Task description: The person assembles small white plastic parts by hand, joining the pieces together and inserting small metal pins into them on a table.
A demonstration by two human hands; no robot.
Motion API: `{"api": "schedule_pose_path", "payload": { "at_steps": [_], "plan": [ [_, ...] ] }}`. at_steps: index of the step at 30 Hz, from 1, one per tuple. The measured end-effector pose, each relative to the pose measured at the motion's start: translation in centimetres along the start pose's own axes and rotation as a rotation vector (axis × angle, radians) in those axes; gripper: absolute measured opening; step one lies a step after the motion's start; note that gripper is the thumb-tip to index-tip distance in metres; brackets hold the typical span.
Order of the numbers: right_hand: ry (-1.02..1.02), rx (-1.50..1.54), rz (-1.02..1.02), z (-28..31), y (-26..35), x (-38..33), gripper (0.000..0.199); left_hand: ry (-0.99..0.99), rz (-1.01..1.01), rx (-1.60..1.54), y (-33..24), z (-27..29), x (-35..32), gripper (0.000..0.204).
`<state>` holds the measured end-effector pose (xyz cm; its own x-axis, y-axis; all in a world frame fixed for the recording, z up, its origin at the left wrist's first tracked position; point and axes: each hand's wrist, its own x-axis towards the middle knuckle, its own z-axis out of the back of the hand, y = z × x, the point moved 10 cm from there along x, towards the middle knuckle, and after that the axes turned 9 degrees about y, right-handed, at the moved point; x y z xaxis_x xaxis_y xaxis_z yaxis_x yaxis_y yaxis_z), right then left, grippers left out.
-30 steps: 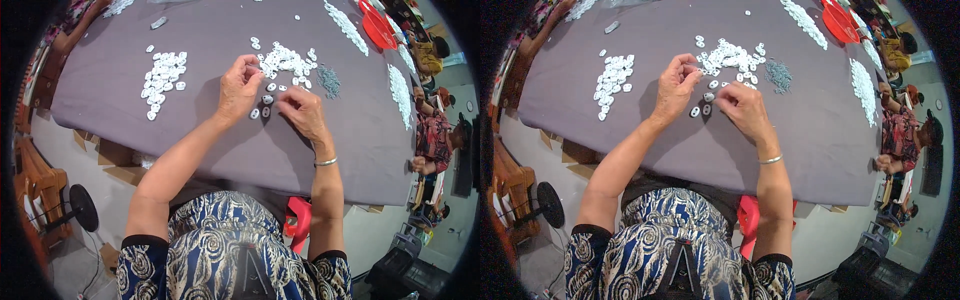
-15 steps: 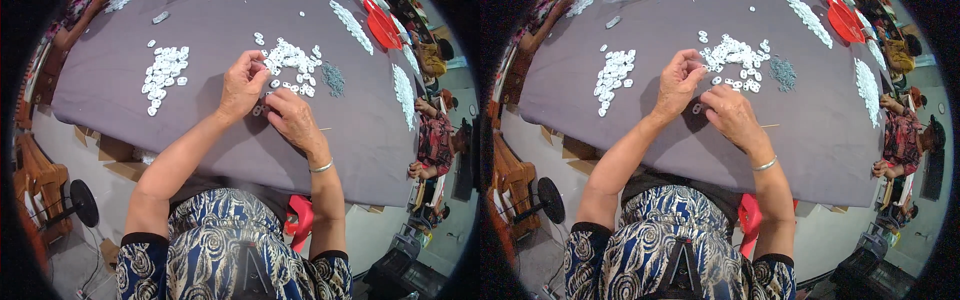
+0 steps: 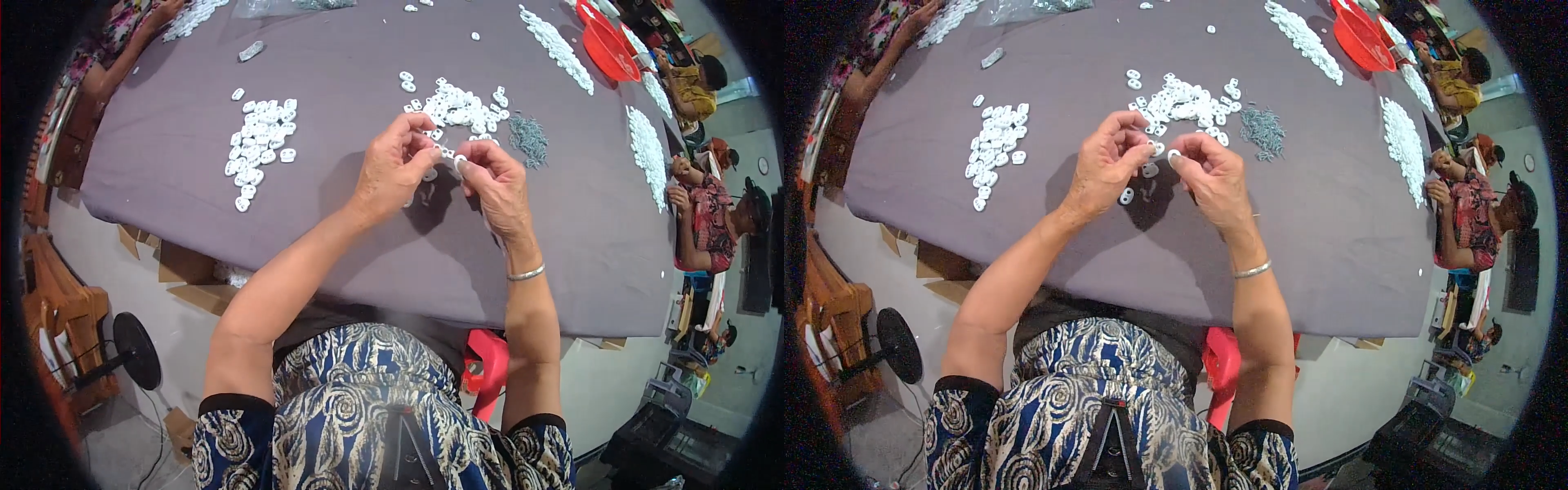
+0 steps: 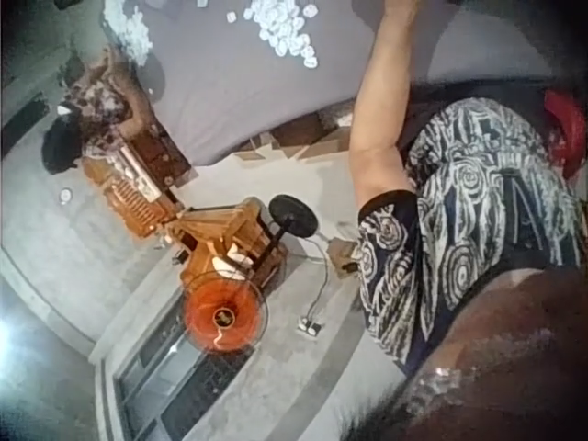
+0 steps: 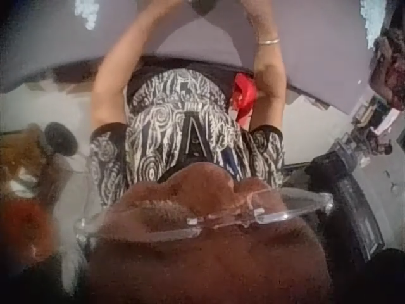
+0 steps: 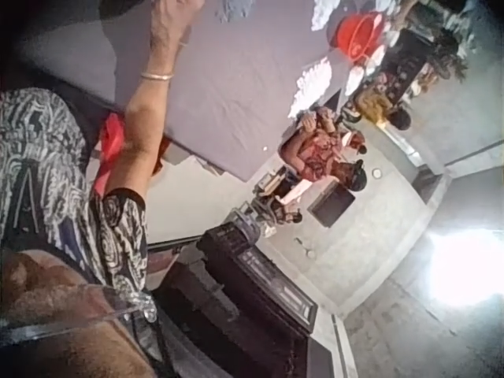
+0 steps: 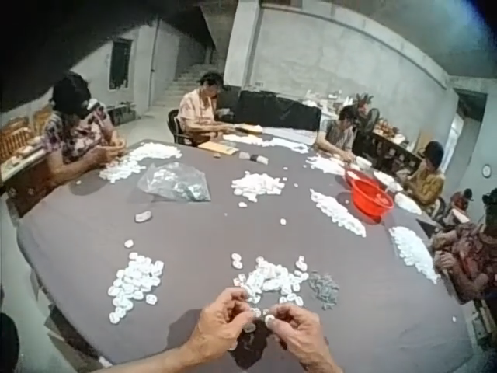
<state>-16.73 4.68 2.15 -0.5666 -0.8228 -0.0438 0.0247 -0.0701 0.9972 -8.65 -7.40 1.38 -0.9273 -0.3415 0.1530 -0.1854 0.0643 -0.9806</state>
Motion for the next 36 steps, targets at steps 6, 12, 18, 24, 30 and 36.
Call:
{"api": "schedule_pose_path", "payload": {
  "at_steps": [6, 12, 18, 24, 30, 36],
  "plan": [
    [-0.015, 0.303, 0.048, 0.3, -0.4, 0.3, 0.011, 0.101, 0.018, -0.029, 0.4, -1.4, -0.1, 0.031],
    [-0.009, 0.241, 0.043, 0.6, -0.5, 0.3, 0.012, 0.156, 0.036, -0.035, 0.5, -2.3, -0.3, 0.032],
    [-0.044, 0.116, 0.055, 1.0, -0.4, 0.2, 0.011, 0.153, 0.045, -0.020, 0.5, -2.2, -0.2, 0.032],
    [-0.077, -0.005, 0.106, 1.3, 0.3, 0.2, 0.010, 0.152, 0.046, 0.003, 0.6, -2.3, -0.3, 0.033],
    [-0.066, -0.102, 0.172, 1.2, 1.0, 0.1, 0.009, 0.160, 0.057, 0.011, 0.4, -2.4, -0.4, 0.033],
    [-0.064, -0.194, 0.186, 1.1, 1.8, 0.0, 0.009, 0.164, 0.038, 0.036, 0.6, -2.4, -0.3, 0.033]
  ]
}}
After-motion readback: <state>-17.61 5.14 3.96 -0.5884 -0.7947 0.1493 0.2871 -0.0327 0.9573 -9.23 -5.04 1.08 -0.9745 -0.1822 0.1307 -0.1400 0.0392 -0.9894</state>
